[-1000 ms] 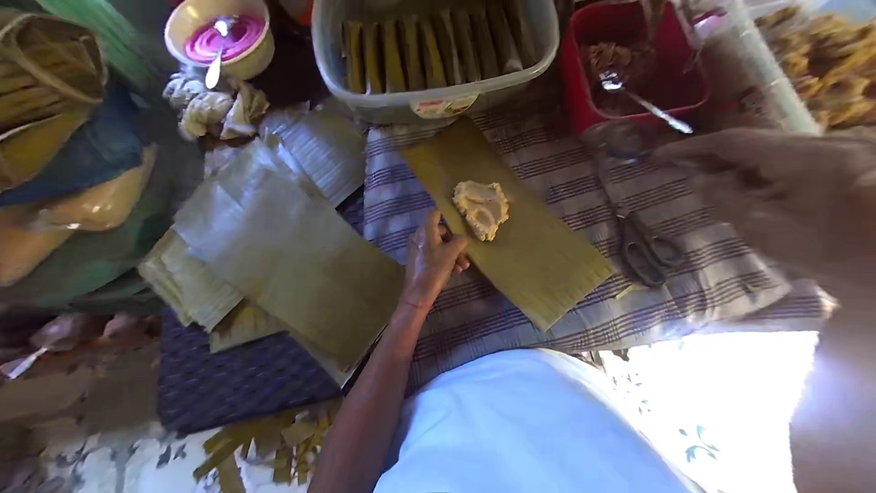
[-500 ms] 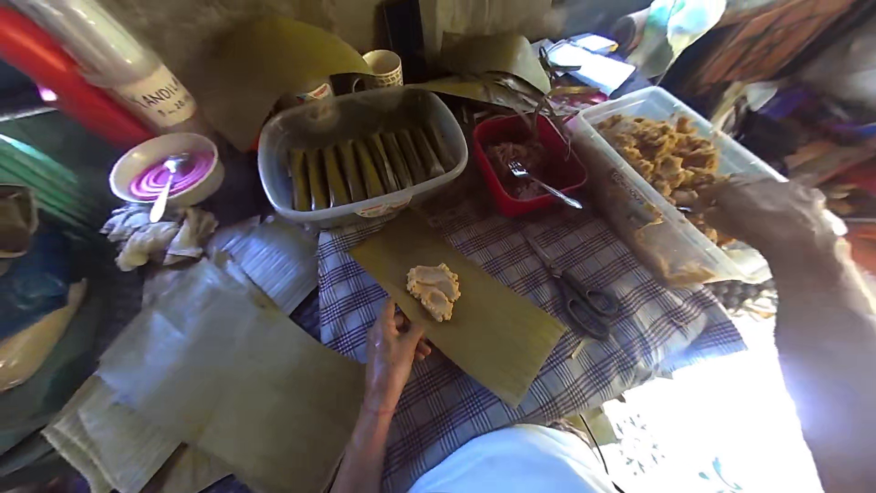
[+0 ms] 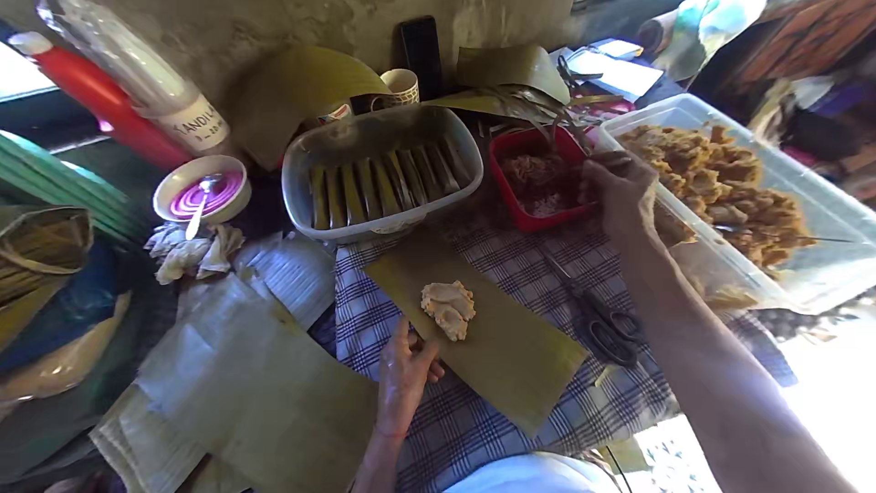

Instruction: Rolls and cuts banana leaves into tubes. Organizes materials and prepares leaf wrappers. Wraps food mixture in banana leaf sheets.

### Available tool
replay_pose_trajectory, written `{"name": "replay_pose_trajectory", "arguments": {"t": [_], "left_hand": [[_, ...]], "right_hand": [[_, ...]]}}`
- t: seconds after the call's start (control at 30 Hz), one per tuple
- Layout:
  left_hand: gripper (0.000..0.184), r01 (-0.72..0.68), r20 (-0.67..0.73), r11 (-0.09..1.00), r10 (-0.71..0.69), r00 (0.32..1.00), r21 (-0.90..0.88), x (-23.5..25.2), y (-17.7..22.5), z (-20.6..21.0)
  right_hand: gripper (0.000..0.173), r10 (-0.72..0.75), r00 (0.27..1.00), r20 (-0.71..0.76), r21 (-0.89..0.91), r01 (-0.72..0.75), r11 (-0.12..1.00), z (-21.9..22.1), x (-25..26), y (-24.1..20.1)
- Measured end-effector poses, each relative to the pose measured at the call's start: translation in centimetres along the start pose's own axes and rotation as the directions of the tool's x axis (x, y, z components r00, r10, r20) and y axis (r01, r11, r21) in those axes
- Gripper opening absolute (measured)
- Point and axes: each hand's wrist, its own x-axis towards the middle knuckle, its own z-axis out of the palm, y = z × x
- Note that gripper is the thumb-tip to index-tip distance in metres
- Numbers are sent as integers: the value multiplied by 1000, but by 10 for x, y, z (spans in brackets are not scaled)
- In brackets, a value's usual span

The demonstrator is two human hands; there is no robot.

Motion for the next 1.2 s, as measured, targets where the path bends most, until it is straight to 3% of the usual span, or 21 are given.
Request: {"name": "replay_pose_trajectory", "arguments": {"t": [0.1,0.17,0.43,0.53,0.7,0.8,0.87,0.93,1.03,1.2], "left_hand": [[53,-2,-8,1000,3,1000,17,-1,-1,0],[51,2,-15,1000,-1,1000,10,-1,0,0],[49,0,-10,1000,0,1000,-21,-3,1,-1],[49,-3,-7,999,3,1000,-36,-3,0,-1],[50,0,-15,1000,-1,1000,-19,-4,2,-1],[51,5,-15,1000,-5,1000,-13,-3,2,-1],[51,3,-8,1000,-3,1000,-18,-3,1,-1],[50,-3,-6,1000,2,1000,-30,-3,0,-1],[50,2,-5,999,-2,1000,-47,-3,0,-1],[49,12,-2,998,-12,1000,-54,-4,4,-2]], "right_hand": [[34,0,999,-44,-95,-4,996,15,15,13],[34,2,999,-47,-101,-7,995,19,16,14],[22,84,995,-46,308,-66,949,8,7,20],[24,78,996,-33,365,-61,929,6,7,16],[22,-23,1000,6,202,21,979,3,11,2],[27,-128,991,43,-71,131,989,-2,15,-2],[34,-209,973,99,-337,230,913,-5,15,-2],[38,-249,954,168,-490,300,818,-4,14,0],[37,-252,951,181,-504,310,806,4,12,11],[33,-146,988,57,-332,157,930,9,8,15]]}}
